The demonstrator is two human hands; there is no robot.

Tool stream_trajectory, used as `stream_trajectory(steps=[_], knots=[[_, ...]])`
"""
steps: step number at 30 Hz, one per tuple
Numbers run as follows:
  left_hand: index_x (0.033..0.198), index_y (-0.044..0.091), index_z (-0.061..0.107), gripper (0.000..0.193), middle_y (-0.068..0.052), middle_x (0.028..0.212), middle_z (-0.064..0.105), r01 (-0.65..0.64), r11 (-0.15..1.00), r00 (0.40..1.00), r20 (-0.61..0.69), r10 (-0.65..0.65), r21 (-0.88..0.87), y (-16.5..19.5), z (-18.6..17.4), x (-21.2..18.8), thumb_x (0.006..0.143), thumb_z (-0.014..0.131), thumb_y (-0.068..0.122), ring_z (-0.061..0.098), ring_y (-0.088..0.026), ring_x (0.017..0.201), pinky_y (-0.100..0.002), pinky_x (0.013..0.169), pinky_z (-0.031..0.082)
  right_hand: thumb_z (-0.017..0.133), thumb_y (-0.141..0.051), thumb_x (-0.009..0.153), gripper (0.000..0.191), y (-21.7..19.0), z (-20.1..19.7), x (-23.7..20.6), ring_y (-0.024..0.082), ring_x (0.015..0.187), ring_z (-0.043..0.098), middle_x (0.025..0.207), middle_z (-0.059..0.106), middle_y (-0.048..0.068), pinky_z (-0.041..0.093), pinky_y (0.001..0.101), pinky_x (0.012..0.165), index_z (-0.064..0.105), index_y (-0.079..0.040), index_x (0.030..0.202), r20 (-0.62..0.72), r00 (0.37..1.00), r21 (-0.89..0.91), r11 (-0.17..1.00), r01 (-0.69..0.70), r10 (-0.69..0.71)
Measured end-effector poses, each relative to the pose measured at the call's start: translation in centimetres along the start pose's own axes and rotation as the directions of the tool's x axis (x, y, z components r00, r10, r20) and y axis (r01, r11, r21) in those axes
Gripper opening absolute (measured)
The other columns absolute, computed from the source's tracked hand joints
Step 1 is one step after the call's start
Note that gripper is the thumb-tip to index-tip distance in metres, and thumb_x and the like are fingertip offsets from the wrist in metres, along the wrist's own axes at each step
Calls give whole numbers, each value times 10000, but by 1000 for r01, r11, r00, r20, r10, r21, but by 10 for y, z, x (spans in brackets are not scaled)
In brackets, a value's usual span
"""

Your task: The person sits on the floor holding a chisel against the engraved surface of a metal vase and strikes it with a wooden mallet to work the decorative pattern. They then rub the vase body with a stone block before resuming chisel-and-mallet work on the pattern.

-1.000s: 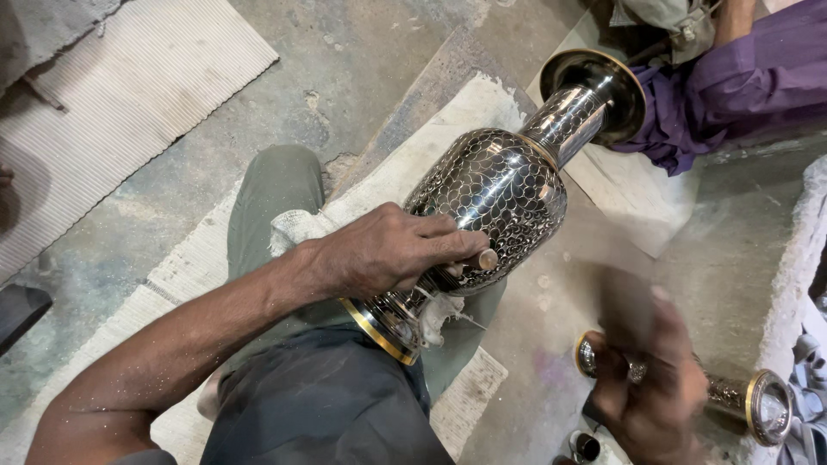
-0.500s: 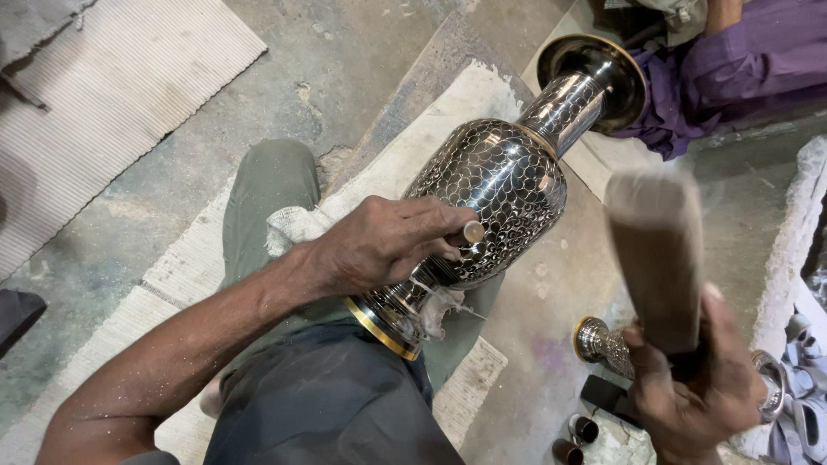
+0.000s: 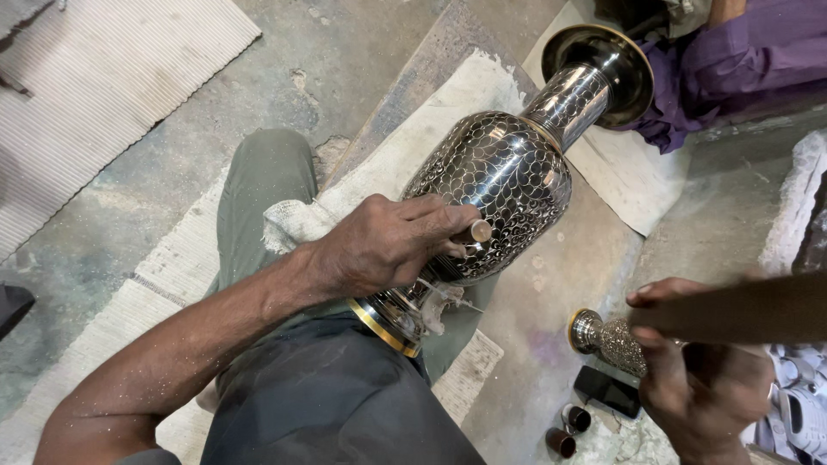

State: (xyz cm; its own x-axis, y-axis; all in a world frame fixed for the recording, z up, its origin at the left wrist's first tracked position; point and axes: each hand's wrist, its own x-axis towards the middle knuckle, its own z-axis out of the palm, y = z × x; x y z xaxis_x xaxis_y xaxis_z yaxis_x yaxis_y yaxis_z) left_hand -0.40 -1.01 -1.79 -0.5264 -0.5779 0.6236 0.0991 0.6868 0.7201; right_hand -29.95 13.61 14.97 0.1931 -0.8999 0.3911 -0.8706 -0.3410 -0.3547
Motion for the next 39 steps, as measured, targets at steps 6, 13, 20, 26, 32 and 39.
stream_trajectory(steps=[6, 13, 20, 26, 32, 39], knots=[[1484, 69, 456, 564, -111, 1157, 709, -51, 997, 998, -32, 50, -62, 1, -2, 0, 954, 605, -56, 780, -242, 910, -296, 757, 676, 727, -37, 997, 494, -13, 0, 15, 238, 942, 723, 1067, 716, 151, 610, 349, 848, 543, -103, 1451, 111, 993, -255, 965, 66, -39], [1393, 80, 519, 537, -87, 1179, 713, -37, 998, 999, 20, 38, -56, 0, -4, 1, 888, 579, -92, 784, -225, 897, -286, 767, 682, 761, -58, 972, 586, -16, 4, 17, 194, 934, 706, 1096, 709, 122, 589, 332, 774, 543, -134, 1511, 134, 991, -250, 967, 51, -17], [1303, 57, 569, 449, -87, 1138, 707, -50, 997, 997, 57, 53, -61, -7, -4, -1, 880, 580, -93, 778, -223, 849, -281, 741, 681, 744, -38, 884, 609, -11, 8, 21, 225, 813, 677, 1035, 713, 160, 566, 370, 667, 542, -106, 1454, 168, 984, -431, 893, 128, -60], [1291, 42, 579, 395, -98, 1108, 702, -46, 997, 993, 105, 53, -67, -12, 0, 1, 925, 565, -105, 768, -203, 771, -269, 654, 647, 776, -80, 910, 657, -15, 7, 21, 245, 859, 672, 1068, 697, 164, 563, 402, 715, 479, -127, 1494, 150, 979, -447, 873, 193, -140], [1235, 53, 551, 353, -126, 1032, 681, -107, 994, 989, 99, 109, -28, -11, -4, 5, 902, 594, -56, 731, -211, 698, -285, 591, 650, 794, -70, 871, 657, -10, 3, 14, 244, 774, 638, 965, 699, 160, 531, 420, 661, 501, -139, 1456, 145, 984, -480, 863, 158, -99], [1353, 61, 547, 397, -95, 1115, 687, -82, 997, 981, 175, 80, 3, -11, -8, 9, 984, 679, -1, 725, -185, 669, -295, 571, 638, 749, -42, 952, 688, -3, -3, 4, 231, 881, 650, 1068, 673, 125, 539, 381, 733, 480, -151, 1576, 156, 980, -522, 832, 189, -124]])
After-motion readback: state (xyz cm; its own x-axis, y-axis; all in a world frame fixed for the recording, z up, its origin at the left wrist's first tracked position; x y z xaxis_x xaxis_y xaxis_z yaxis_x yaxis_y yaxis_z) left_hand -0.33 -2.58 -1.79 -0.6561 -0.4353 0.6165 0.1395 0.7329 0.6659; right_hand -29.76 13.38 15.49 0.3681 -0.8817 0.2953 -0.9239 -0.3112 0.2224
